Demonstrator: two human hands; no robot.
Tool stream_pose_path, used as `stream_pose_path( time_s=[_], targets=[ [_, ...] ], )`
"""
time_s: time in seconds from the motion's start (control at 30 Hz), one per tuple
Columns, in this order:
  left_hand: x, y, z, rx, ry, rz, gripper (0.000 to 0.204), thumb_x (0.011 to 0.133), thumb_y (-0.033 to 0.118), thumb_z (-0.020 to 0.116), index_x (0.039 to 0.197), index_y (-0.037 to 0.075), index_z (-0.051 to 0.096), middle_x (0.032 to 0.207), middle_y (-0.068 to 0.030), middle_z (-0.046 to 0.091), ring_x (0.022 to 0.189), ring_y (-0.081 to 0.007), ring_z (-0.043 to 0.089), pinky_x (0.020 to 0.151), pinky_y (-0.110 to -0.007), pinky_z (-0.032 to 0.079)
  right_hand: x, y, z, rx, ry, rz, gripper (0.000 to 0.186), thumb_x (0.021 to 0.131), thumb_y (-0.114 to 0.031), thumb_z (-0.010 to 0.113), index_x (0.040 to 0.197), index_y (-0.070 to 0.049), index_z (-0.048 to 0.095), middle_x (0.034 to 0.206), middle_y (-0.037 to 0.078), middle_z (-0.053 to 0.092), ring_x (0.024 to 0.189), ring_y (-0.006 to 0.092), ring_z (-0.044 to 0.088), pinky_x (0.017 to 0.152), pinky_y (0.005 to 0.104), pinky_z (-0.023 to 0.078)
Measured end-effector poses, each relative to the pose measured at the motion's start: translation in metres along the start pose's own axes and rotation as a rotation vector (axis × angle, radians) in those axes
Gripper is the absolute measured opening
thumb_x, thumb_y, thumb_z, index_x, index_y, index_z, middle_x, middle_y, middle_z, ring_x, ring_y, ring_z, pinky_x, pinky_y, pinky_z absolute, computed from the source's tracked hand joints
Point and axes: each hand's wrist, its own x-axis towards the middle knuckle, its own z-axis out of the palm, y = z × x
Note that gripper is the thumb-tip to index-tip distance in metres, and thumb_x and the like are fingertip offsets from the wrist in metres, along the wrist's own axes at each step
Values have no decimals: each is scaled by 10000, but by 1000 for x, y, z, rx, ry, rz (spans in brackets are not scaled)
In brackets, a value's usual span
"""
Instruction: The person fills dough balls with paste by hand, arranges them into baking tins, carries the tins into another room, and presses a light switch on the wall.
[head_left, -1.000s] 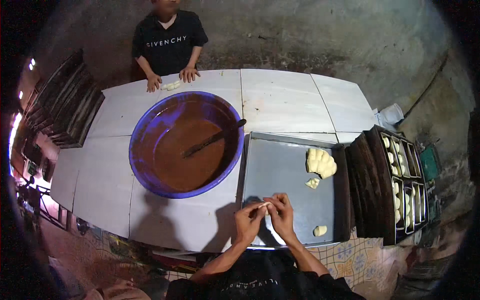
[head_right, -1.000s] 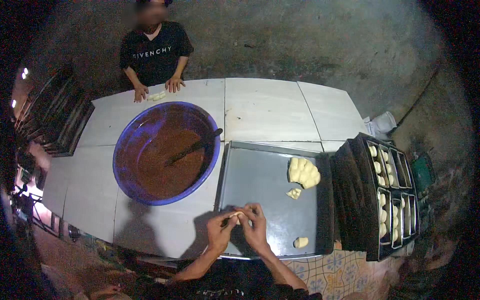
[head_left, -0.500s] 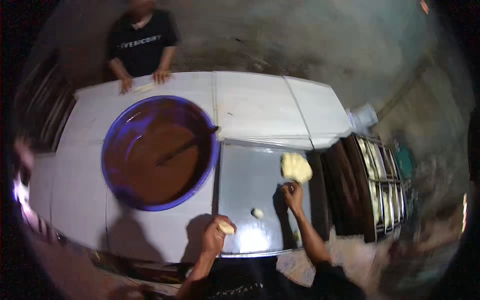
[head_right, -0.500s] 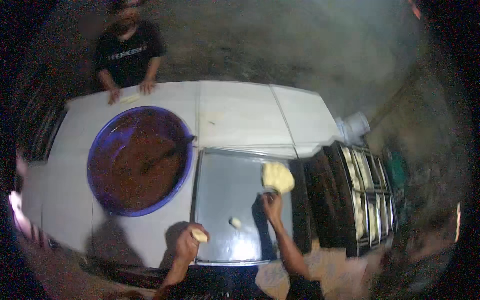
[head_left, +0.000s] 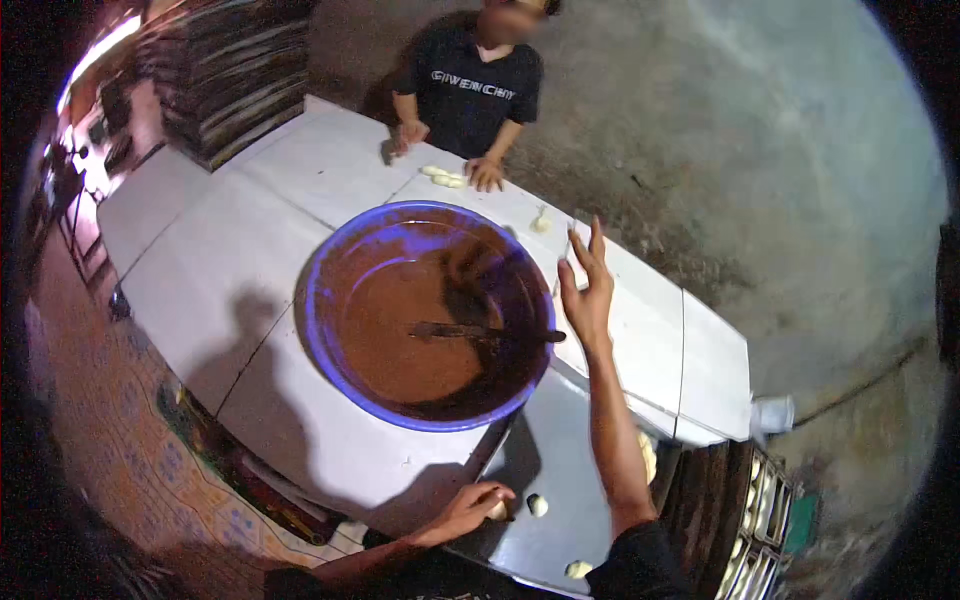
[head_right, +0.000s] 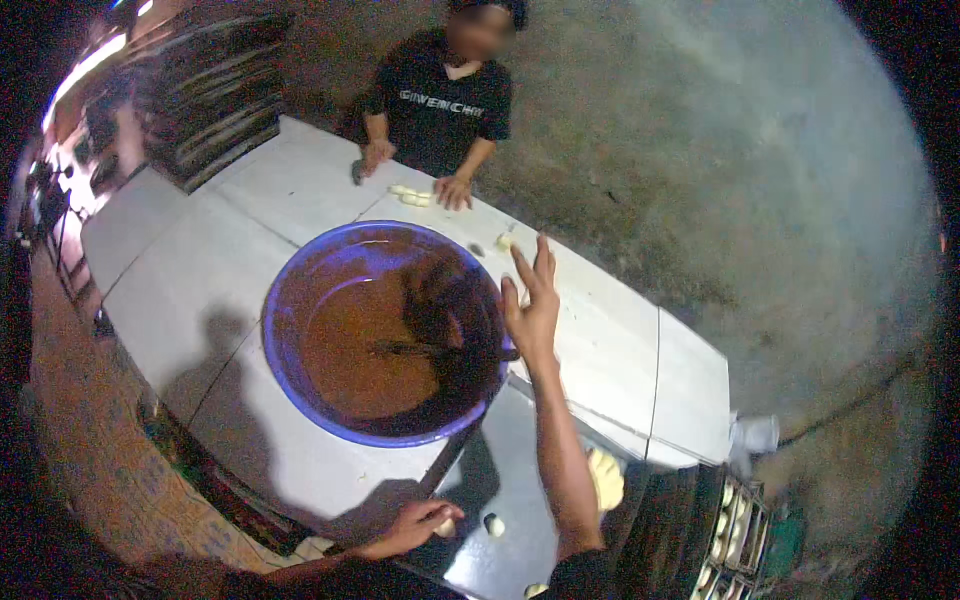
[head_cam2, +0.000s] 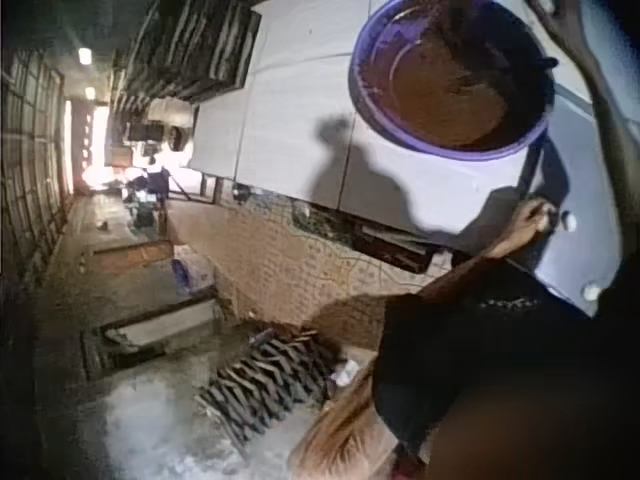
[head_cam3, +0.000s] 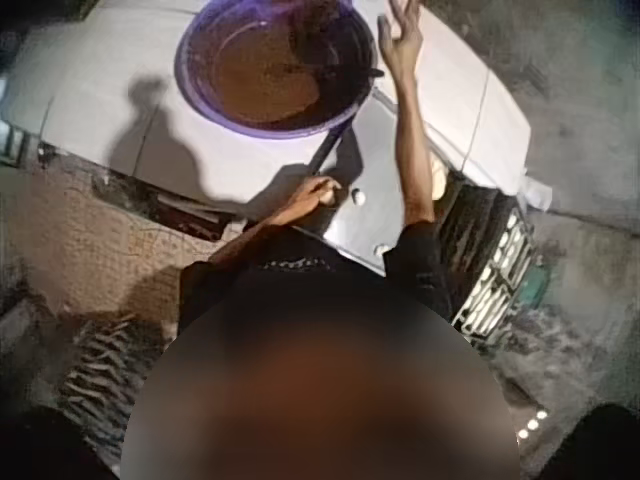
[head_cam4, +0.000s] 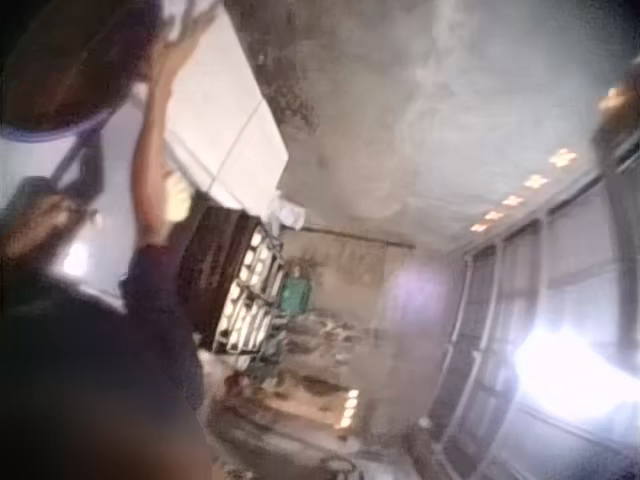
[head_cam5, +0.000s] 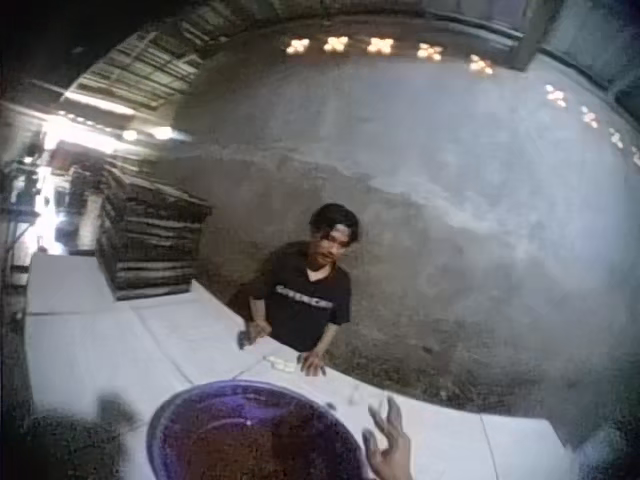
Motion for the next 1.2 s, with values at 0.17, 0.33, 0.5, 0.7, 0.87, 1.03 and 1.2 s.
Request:
stream_pose_path(
  time_s=[0.17,0.33,0.5,0.7,0.87,1.03,1.2],
  targets=[
    [-5,-17,-4,-687,170,121,306,1034,220,418,1195,-13,531,994,-92,634,953,-158,613,835,-305,495,-118,-87,-18,361,-66,377,301,926,-151,587,1179,7,628,1183,186,630,1077,268,610,990,377,421],
    [3,6,8,-911,177,66,427,1020,254,430,1411,96,362,1242,-73,527,1133,-156,504,947,-311,427,-249,-137,-59,11,-290,417,300,917,-128,581,1186,-3,623,1253,155,560,1117,282,556,927,376,455],
    [10,33,29,-352,56,151,613,971,61,482,1498,77,170,1438,-167,420,1247,-204,458,1035,-322,375,-295,-144,-68,22,-17,658,259,857,-64,655,1110,-9,657,1069,153,596,913,248,618,760,321,513],
    [11,46,37,156,116,242,121,864,18,665,961,-52,676,1046,-118,650,949,-159,610,823,-283,498,-319,-138,-83,184,221,614,238,854,-35,658,1090,-31,686,1080,113,578,902,182,598,714,284,489],
    [11,29,36,70,89,255,159,771,-33,733,918,-57,679,909,-105,671,872,-154,617,781,-272,497,-319,-131,-97,6,137,618,384,950,-351,500,1156,-80,676,1323,138,452,1161,289,414,991,427,350],
    [-2,52,35,-734,-94,-272,131,818,-21,654,949,-18,658,967,-107,660,918,-219,645,798,-346,537,-322,-131,-75,358,-10,350,520,913,-500,524,1132,-45,652,1350,157,429,1221,328,426,1032,477,323],
    [-4,31,10,-1519,-521,-270,938,827,641,563,1358,-108,373,1313,-223,507,1197,-327,512,1037,-460,402,-326,-114,-51,802,-59,644,983,770,-508,739,1462,-43,218,1416,94,353,1344,248,340,1103,399,285]
  ],
)
